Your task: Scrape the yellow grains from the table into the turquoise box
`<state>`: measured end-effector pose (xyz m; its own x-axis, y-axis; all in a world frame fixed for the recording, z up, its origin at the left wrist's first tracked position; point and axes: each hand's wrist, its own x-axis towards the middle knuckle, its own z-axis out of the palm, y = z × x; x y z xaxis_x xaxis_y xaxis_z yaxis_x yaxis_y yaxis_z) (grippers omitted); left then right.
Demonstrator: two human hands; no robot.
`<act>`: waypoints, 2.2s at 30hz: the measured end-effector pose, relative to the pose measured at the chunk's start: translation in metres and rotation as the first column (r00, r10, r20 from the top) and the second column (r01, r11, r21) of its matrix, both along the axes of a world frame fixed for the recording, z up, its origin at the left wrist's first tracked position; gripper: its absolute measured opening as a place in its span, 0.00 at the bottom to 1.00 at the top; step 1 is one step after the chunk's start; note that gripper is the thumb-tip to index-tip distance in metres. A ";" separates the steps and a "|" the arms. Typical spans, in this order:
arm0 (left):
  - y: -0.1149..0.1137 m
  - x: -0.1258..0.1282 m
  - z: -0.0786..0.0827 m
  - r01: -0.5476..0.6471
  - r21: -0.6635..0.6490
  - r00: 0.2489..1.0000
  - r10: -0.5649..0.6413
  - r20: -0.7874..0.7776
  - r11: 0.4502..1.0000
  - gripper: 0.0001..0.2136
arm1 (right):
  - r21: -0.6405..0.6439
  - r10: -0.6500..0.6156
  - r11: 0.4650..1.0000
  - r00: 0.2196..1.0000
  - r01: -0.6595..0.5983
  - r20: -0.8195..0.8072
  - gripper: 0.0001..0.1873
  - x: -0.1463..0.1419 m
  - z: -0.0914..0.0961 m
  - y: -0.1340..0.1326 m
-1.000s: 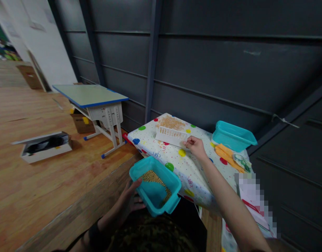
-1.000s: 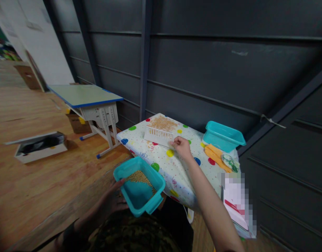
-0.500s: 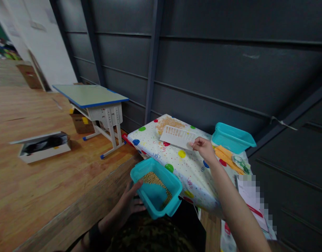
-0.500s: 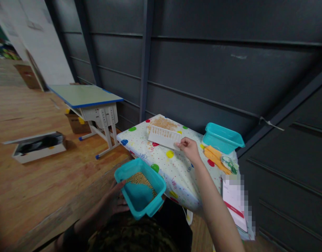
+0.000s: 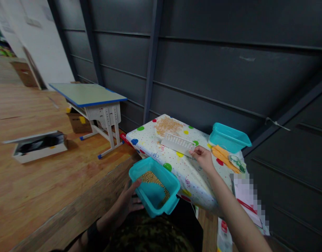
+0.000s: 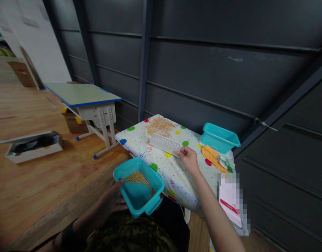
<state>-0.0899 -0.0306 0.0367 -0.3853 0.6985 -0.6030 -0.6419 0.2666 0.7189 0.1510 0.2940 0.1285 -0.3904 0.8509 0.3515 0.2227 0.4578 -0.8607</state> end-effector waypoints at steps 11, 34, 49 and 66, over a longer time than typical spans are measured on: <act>-0.001 -0.001 -0.008 0.011 0.039 1.000 -0.011 -0.004 0.999 0.37 | 0.012 0.014 1.000 1.000 -0.014 0.003 0.37 0.005 0.011 -0.015; 0.000 -0.001 0.006 -0.009 0.019 0.999 0.009 -0.039 1.000 0.42 | 0.120 -0.235 0.963 0.971 0.239 -0.049 0.44 0.015 -0.001 -0.124; 0.002 -0.020 0.000 -0.058 -0.004 0.998 0.057 -0.027 0.998 0.50 | 0.164 -0.234 0.959 0.972 0.230 0.002 0.41 -0.011 -0.011 -0.099; 0.000 -0.018 0.003 -0.043 0.042 0.999 0.043 -0.012 0.998 0.51 | 0.089 -0.253 0.962 0.964 0.259 -0.076 0.43 -0.007 -0.001 -0.132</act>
